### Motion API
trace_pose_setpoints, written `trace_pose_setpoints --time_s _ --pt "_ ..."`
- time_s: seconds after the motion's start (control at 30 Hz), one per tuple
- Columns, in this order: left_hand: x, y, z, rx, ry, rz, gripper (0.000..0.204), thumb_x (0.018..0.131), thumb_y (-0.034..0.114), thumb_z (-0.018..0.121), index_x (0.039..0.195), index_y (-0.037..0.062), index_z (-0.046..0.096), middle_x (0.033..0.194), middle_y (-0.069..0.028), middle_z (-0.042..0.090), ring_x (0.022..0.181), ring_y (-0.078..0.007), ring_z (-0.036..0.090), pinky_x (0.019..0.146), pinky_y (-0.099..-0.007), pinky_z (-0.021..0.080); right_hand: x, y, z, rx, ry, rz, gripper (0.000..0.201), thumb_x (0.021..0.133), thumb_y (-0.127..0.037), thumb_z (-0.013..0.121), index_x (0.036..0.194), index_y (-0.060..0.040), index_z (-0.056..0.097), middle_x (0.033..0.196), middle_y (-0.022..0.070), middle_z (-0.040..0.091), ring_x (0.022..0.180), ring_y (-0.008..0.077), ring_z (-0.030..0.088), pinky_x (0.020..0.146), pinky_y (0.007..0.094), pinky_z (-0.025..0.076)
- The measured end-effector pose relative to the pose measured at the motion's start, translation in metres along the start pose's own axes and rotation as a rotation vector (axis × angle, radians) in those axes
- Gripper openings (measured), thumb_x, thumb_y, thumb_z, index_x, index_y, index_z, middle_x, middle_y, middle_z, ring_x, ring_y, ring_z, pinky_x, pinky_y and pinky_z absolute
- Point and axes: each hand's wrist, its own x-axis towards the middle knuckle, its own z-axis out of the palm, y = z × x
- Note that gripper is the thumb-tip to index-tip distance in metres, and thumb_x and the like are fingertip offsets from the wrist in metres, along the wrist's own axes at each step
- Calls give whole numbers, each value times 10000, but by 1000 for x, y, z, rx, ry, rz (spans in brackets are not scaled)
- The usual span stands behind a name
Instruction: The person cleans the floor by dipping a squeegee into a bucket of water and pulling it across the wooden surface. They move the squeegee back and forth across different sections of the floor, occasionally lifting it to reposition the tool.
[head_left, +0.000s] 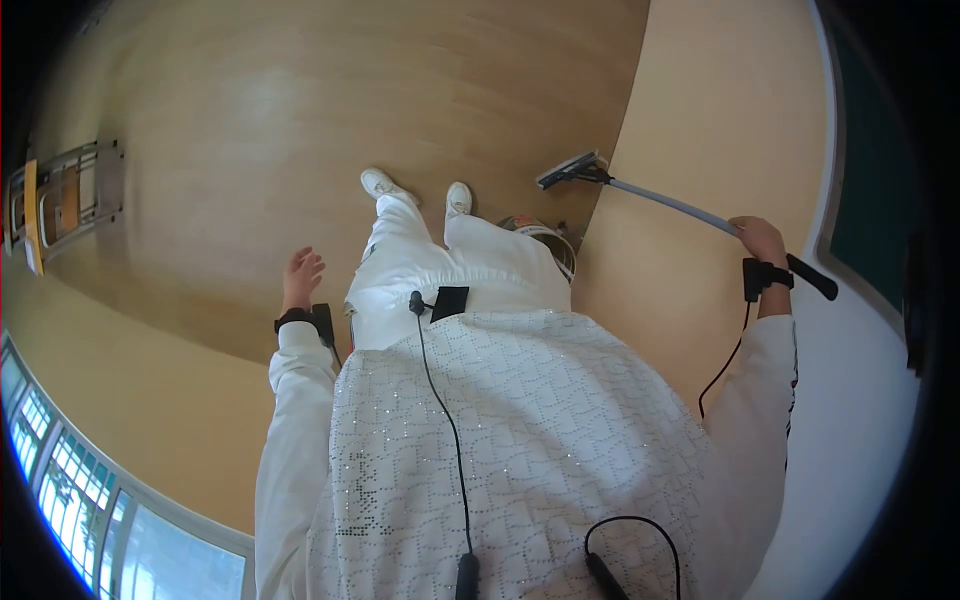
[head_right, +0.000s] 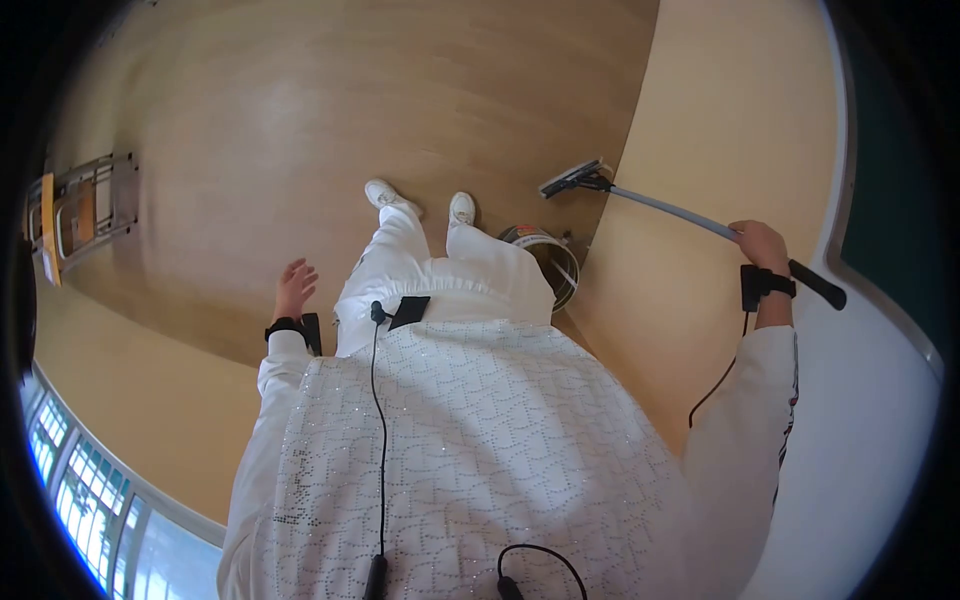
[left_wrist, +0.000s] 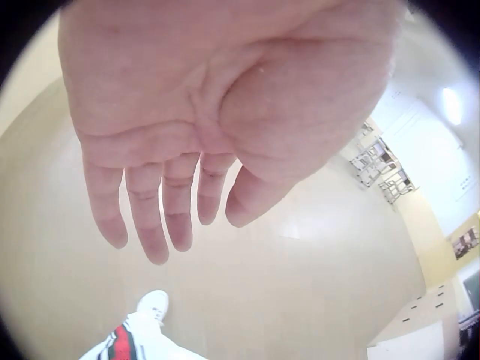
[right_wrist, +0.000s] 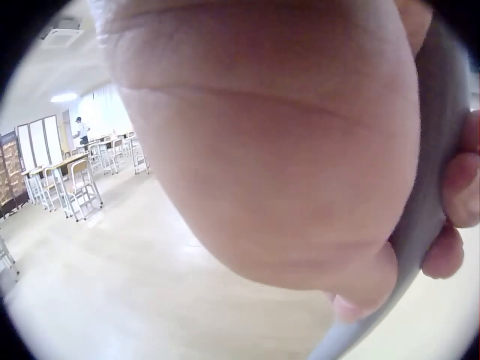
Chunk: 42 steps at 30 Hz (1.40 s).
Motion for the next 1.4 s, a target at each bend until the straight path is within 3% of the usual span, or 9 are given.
trace_pose_setpoints --time_s 0.07,0.27,0.33,0.53,0.6,0.73,0.97,1.2,1.4 --pt "5 54 -27 60 -60 96 319 868 231 504 1167 125 476 1053 -55 566 959 -174 557 808 -319 421 -17 -12 -50 26 -56 29 270 790 -257 549 1021 -145 634 945 114 632 857 288 606 757 357 470" --pt "-2 53 -1 116 -11 178 344 845 239 524 1167 125 482 1017 -52 576 927 -166 564 779 -315 414 19 32 63 222 130 -124 294 710 -183 595 988 -103 647 910 134 640 830 270 624 751 358 469" --pt "-3 30 8 107 -60 141 343 844 237 526 1165 125 484 1017 -51 576 926 -165 564 776 -315 415 54 -13 113 -15 -58 84 268 730 -242 571 957 -130 660 955 127 627 888 276 602 774 367 469" --pt "-32 33 -2 165 -52 67 334 845 220 521 1161 119 482 1019 -53 575 900 -164 566 751 -317 422 21 70 44 210 -202 -66 256 762 -193 514 968 -142 658 892 131 642 781 228 625 748 323 478" --pt "-15 -2 -7 186 81 1 339 848 214 515 1170 117 474 1030 -54 573 901 -172 566 753 -324 423 38 85 101 276 -189 -106 246 754 -189 514 944 -135 660 893 135 641 770 220 627 727 318 479" --pt "-30 10 6 152 12 10 339 850 218 512 1171 117 475 1025 -52 575 898 -166 566 752 -320 428 83 -8 146 50 82 179 202 693 -130 528 845 -95 655 806 161 627 732 273 620 640 381 472" --pt "-27 18 18 108 35 194 326 846 218 515 1155 115 492 995 -50 586 899 -149 570 756 -312 431 62 102 96 357 -101 -201 168 672 -140 559 792 -62 647 691 169 590 543 194 553 541 339 440" --pt "-33 24 20 135 -11 95 333 861 242 516 1168 120 472 1043 -57 565 957 -176 555 793 -333 421 66 -29 93 -74 54 137 179 740 -149 549 851 -83 672 883 121 647 835 276 631 691 377 505" --pt "-21 3 13 112 14 68 332 860 237 512 1170 125 470 1070 -62 556 959 -194 556 795 -344 421 39 -19 52 -232 60 45 177 769 -76 518 871 -81 662 891 142 639 848 284 626 702 375 504"
